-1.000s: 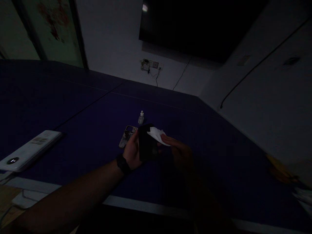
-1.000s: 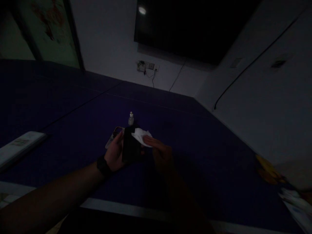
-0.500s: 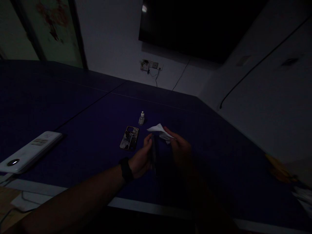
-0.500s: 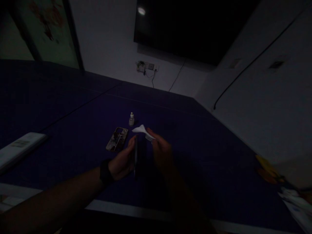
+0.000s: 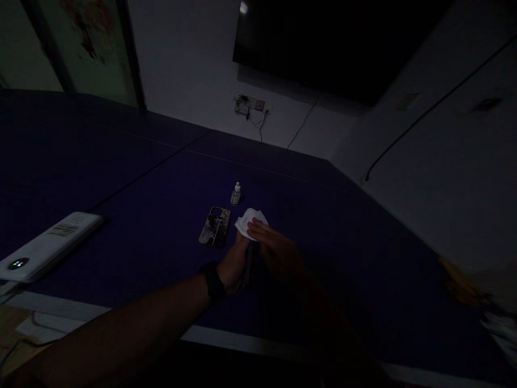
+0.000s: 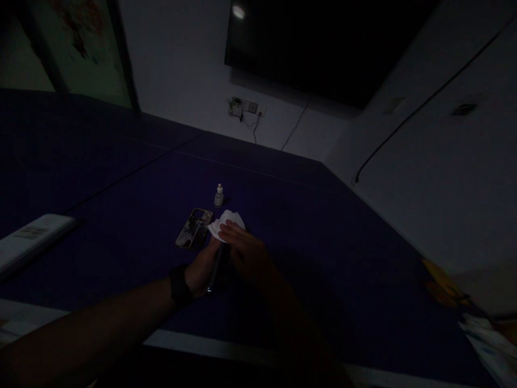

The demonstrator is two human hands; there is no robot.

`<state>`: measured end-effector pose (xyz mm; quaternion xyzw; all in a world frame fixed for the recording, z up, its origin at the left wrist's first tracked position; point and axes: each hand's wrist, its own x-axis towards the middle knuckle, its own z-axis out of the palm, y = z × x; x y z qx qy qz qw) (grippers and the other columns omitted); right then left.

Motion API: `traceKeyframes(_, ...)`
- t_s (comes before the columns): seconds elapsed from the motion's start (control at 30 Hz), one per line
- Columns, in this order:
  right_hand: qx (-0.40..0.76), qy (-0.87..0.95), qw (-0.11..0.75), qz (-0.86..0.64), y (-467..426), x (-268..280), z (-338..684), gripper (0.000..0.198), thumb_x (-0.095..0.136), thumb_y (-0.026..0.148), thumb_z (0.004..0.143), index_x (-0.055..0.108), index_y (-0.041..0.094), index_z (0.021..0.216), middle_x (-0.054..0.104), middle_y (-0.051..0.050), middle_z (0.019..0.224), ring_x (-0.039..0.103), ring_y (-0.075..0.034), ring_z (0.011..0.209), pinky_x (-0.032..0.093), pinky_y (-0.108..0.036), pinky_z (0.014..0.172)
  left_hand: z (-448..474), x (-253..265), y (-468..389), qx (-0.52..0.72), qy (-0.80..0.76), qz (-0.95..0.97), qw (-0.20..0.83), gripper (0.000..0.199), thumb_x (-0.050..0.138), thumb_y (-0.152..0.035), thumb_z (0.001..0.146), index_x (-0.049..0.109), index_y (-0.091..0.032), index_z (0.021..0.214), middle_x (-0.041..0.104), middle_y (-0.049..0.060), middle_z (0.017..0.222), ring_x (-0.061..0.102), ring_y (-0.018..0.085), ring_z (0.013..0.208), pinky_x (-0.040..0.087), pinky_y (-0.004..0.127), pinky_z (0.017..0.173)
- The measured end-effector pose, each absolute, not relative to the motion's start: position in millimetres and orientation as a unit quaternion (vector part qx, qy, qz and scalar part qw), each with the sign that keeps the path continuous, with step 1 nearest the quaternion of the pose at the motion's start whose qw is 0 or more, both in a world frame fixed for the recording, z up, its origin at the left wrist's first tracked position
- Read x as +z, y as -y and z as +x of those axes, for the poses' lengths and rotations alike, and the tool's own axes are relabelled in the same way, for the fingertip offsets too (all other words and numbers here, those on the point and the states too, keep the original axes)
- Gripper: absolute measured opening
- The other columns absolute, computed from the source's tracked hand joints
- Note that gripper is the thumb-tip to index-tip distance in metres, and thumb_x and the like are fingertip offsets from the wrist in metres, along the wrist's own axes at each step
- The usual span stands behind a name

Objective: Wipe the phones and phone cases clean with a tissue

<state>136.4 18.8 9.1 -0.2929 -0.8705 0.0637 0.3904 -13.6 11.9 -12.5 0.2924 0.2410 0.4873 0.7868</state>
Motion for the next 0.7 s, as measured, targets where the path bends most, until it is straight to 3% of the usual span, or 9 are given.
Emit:
traceKeyframes(0.1,0.073,0.889,0.381,-0.245,-16.1,10.9,141.5,0.041,0.042,0.018,0.101,0.062,0.028,0.136,0.069,-0.004,0.135,0.057,-0.020,0.135,0.051,-0.045,0.112,-14.5,-10.6,-12.6,0.468,-0.258,0.280,0.797,0.051,0.062,-0.054,0.092,0.061,-0.021,0.130,0.070,0.007,0.115,0.065,0.019,0.108,0.049,0.030,0.098)
traceKeyframes(0.23,0.035,0.872,0.376,-0.312,-19.4,11.5,146.4,0.042,0.041,0.018,0.102,0.062,0.025,0.137,0.067,-0.008,0.137,0.058,-0.022,0.134,0.051,-0.046,0.113,-14.6,-14.0,-13.0,0.475,-0.287,0.313,0.771,0.055,0.065,-0.059,0.088,0.055,-0.032,0.135,0.070,0.000,0.099,0.066,0.013,0.082,0.052,0.025,0.079)
traceKeyframes(0.3,0.027,0.867,0.376,-0.325,-20.6,10.6,143.5,0.043,0.040,0.020,0.102,0.059,0.023,0.140,0.064,-0.010,0.141,0.055,-0.022,0.137,0.049,-0.045,0.114,-14.4,-14.9,-11.8,0.480,-0.275,0.326,0.767,0.055,0.064,-0.059,0.088,0.055,-0.032,0.136,0.071,0.001,0.104,0.066,0.014,0.087,0.053,0.027,0.082)
traceKeyframes(0.47,0.068,0.897,0.362,-0.245,-15.9,8.7,142.1,0.044,0.041,0.018,0.101,0.058,0.025,0.140,0.067,-0.007,0.138,0.052,-0.022,0.140,0.048,-0.047,0.115,-13.0,-13.6,-10.6,0.469,-0.236,0.301,0.796,0.056,0.063,-0.054,0.090,0.060,-0.021,0.135,0.069,0.009,0.125,0.061,0.023,0.122,0.045,0.036,0.108)
traceKeyframes(0.6,0.045,0.878,0.380,-0.289,-17.2,9.5,150.2,0.045,0.044,0.015,0.098,0.060,0.028,0.139,0.067,-0.007,0.137,0.057,-0.023,0.135,0.049,-0.049,0.113,-10.2,-13.9,-11.1,0.505,-0.220,0.308,0.776,0.055,0.067,-0.050,0.090,0.056,-0.026,0.138,0.060,0.006,0.143,0.049,0.025,0.139,0.034,0.038,0.119)
traceKeyframes(0.7,0.033,0.872,0.378,-0.309,-18.7,8.4,146.4,0.048,0.042,0.015,0.098,0.057,0.026,0.142,0.063,-0.008,0.143,0.052,-0.023,0.139,0.048,-0.048,0.114,-8.9,-13.2,-9.7,0.515,-0.212,0.305,0.772,0.060,0.068,-0.052,0.089,0.052,-0.029,0.142,0.059,0.007,0.144,0.047,0.025,0.141,0.031,0.041,0.121)
